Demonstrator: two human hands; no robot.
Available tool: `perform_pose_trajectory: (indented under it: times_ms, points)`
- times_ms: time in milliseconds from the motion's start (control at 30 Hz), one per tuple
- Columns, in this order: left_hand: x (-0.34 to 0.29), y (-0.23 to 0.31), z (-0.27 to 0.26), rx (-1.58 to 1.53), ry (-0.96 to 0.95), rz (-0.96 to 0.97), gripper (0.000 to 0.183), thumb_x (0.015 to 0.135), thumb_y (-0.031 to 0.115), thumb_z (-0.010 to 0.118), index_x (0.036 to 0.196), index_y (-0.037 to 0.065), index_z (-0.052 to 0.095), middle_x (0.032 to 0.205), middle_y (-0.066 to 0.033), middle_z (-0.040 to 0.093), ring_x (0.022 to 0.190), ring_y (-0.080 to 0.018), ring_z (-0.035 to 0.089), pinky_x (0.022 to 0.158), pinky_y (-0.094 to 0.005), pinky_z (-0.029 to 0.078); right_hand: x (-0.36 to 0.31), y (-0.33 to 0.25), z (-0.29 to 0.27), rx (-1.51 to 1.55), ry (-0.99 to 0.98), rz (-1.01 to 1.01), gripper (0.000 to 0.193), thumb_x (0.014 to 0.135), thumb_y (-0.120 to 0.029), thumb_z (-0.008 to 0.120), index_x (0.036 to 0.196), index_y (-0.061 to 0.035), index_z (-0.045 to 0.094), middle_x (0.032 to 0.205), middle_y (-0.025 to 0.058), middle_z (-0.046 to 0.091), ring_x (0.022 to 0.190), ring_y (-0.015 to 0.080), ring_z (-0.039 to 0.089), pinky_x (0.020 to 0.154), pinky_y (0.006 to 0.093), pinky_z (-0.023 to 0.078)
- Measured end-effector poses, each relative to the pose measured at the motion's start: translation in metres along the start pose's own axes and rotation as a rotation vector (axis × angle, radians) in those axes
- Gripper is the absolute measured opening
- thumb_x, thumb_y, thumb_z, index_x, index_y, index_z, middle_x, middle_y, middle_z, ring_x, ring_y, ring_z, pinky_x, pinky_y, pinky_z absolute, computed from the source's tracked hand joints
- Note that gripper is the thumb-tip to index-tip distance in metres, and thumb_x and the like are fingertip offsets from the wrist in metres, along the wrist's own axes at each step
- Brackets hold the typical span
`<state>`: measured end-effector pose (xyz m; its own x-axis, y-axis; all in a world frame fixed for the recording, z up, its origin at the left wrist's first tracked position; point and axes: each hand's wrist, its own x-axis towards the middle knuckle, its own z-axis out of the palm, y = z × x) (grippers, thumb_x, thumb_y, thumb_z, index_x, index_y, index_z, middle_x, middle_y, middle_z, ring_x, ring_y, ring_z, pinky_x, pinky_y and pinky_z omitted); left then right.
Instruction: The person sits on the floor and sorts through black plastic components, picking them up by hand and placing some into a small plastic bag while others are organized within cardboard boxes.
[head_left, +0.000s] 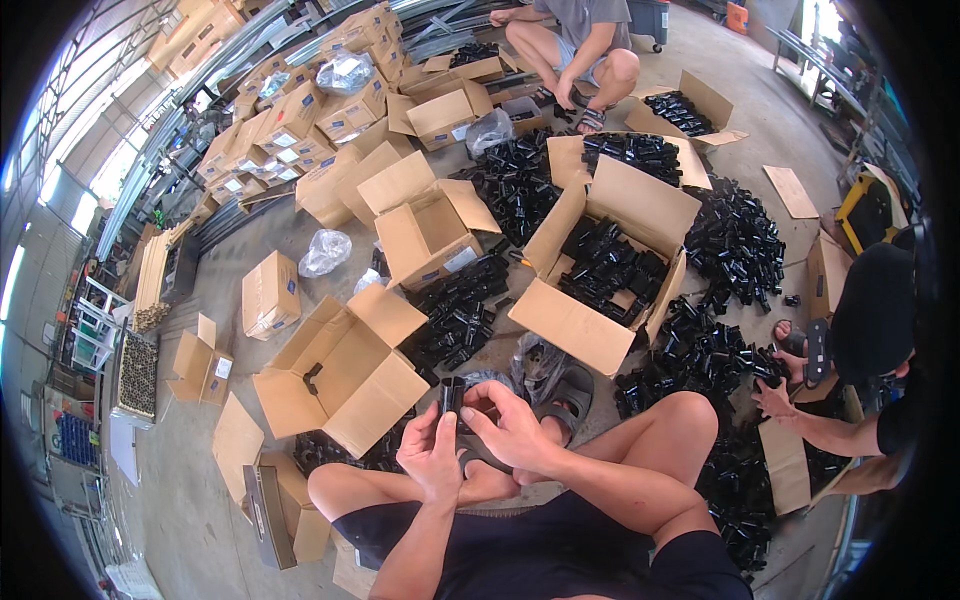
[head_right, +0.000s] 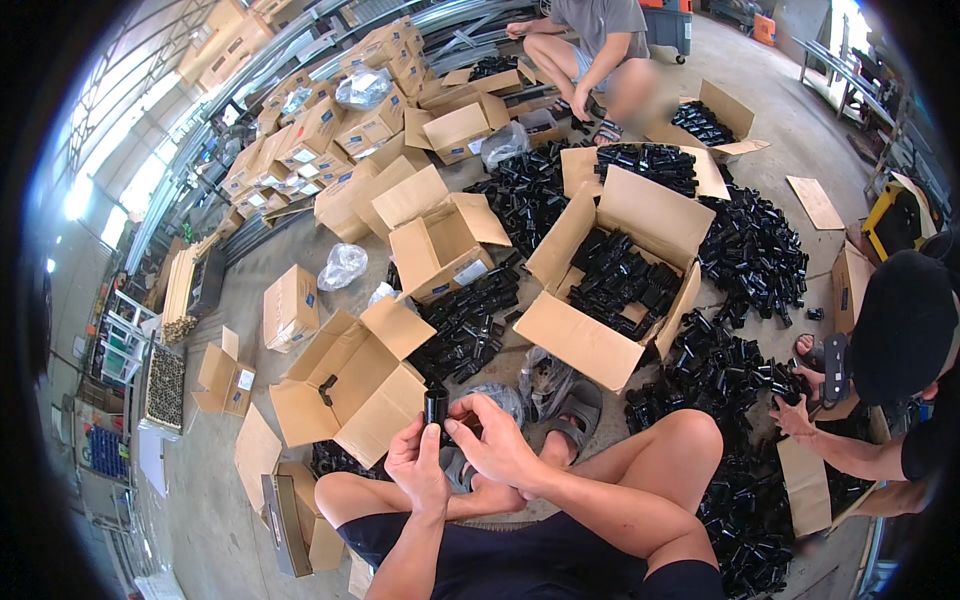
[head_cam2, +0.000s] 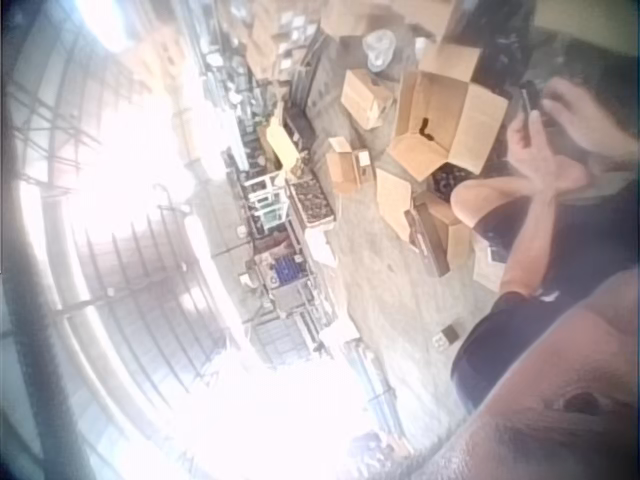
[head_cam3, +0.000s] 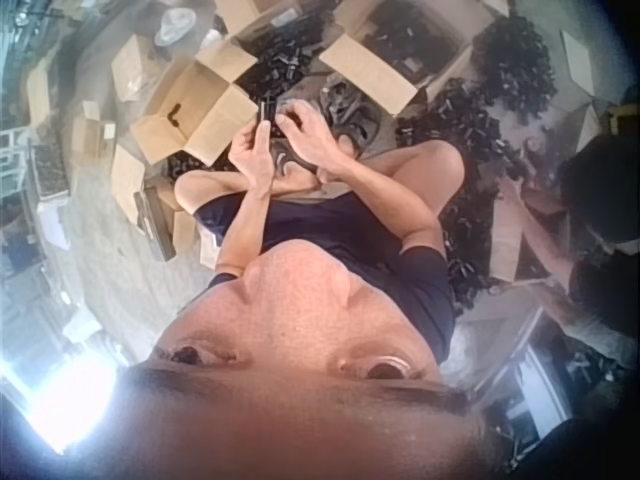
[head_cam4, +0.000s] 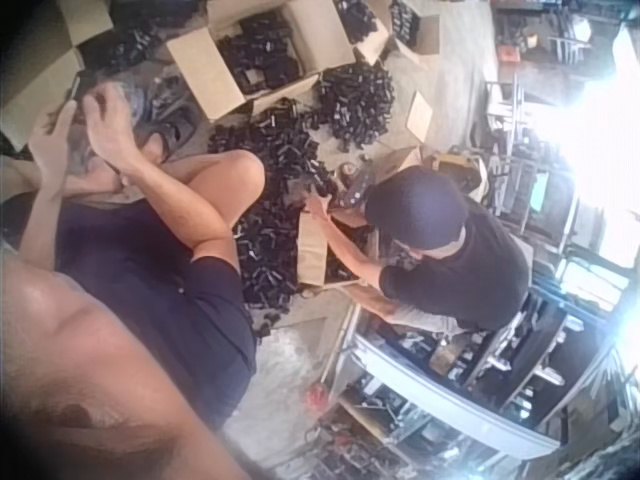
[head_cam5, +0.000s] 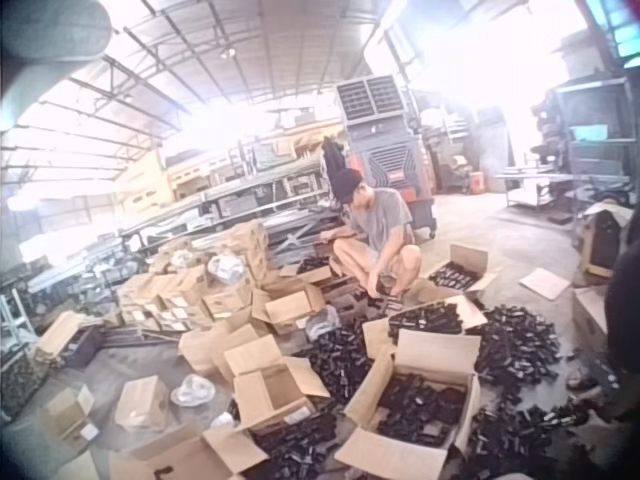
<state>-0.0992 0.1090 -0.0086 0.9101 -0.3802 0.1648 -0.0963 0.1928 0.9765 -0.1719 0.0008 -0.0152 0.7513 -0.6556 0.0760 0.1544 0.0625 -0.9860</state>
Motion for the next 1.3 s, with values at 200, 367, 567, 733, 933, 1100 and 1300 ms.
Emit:
perform_pose_trajectory:
  times_ms: [200, 367, 567, 733, 933, 1100, 1300]
  points:
    - [-0.001, 0.003, 0.002, 0.018, 0.001, -0.006, 0.020, 0.092, -0.006, 0.066, 0.112, -0.007, 0.065, 0.105, -0.0145, 0.072, 0.090, -0.0123, 0.068, 0.085, -0.0251, 0.054, 0.003, -0.006, -0.005, -0.086, -0.016, -0.047, 0.013, 0.093, -0.006, 0.064, 0.102, 0.0027, 0.061, 0.091, 0.0106, 0.063, 0.082, 0.0165, 0.062, 0.072, 0.0312, 0.051]
    - [-0.001, 0.004, 0.002, 0.025, 0.001, 0.003, 0.023, 0.091, -0.003, 0.070, 0.113, -0.006, 0.065, 0.104, -0.0126, 0.072, 0.088, -0.0109, 0.067, 0.078, -0.0232, 0.055, 0.002, -0.016, -0.008, -0.087, -0.030, 0.018, 0.015, 0.093, -0.006, 0.065, 0.104, 0.0036, 0.061, 0.093, 0.0111, 0.066, 0.083, 0.0151, 0.063, 0.071, 0.0309, 0.051]
    - [-0.004, 0.009, 0.006, 0.030, 0.011, 0.013, 0.023, 0.092, -0.003, 0.069, 0.113, -0.006, 0.065, 0.103, -0.0121, 0.072, 0.087, -0.0102, 0.067, 0.076, -0.0226, 0.055, 0.002, -0.020, -0.009, -0.023, -0.049, 0.048, 0.015, 0.093, -0.008, 0.066, 0.102, 0.0040, 0.064, 0.094, 0.0116, 0.067, 0.083, 0.0158, 0.064, 0.072, 0.0309, 0.052]
    - [-0.002, 0.009, 0.006, 0.036, 0.008, 0.021, 0.023, 0.091, -0.003, 0.069, 0.113, -0.006, 0.065, 0.104, -0.0121, 0.072, 0.088, -0.0104, 0.067, 0.078, -0.0225, 0.054, 0.002, -0.020, -0.011, -0.081, -0.058, 0.030, 0.014, 0.093, -0.008, 0.065, 0.099, 0.0041, 0.064, 0.091, 0.0108, 0.066, 0.085, 0.0148, 0.064, 0.074, 0.0300, 0.052]
    - [-0.003, 0.010, 0.007, 0.046, 0.002, 0.030, 0.023, 0.091, -0.003, 0.070, 0.114, -0.006, 0.065, 0.104, -0.0117, 0.072, 0.089, -0.0105, 0.066, 0.080, -0.0226, 0.054, 0.005, -0.020, -0.014, -0.096, -0.051, -0.019, 0.013, 0.093, -0.008, 0.066, 0.097, 0.0038, 0.063, 0.088, 0.0105, 0.065, 0.083, 0.0154, 0.063, 0.072, 0.0301, 0.052]
    - [-0.003, 0.013, 0.009, 0.018, -0.017, 0.017, 0.023, 0.091, -0.003, 0.070, 0.114, -0.006, 0.065, 0.103, -0.0118, 0.072, 0.089, -0.0104, 0.066, 0.079, -0.0226, 0.054, 0.002, -0.023, -0.012, 0.008, -0.030, -0.013, 0.013, 0.092, -0.009, 0.066, 0.094, 0.0036, 0.064, 0.086, 0.0122, 0.063, 0.078, 0.0204, 0.062, 0.069, 0.0332, 0.050]
    - [-0.001, 0.013, 0.007, 0.037, -0.041, 0.024, 0.024, 0.093, -0.003, 0.067, 0.116, -0.007, 0.063, 0.107, -0.0153, 0.072, 0.092, -0.0128, 0.068, 0.087, -0.0254, 0.054, 0.003, -0.022, -0.015, -0.072, -0.024, -0.073, 0.012, 0.090, -0.008, 0.067, 0.095, 0.0030, 0.064, 0.088, 0.0128, 0.062, 0.079, 0.0231, 0.063, 0.070, 0.0344, 0.050]
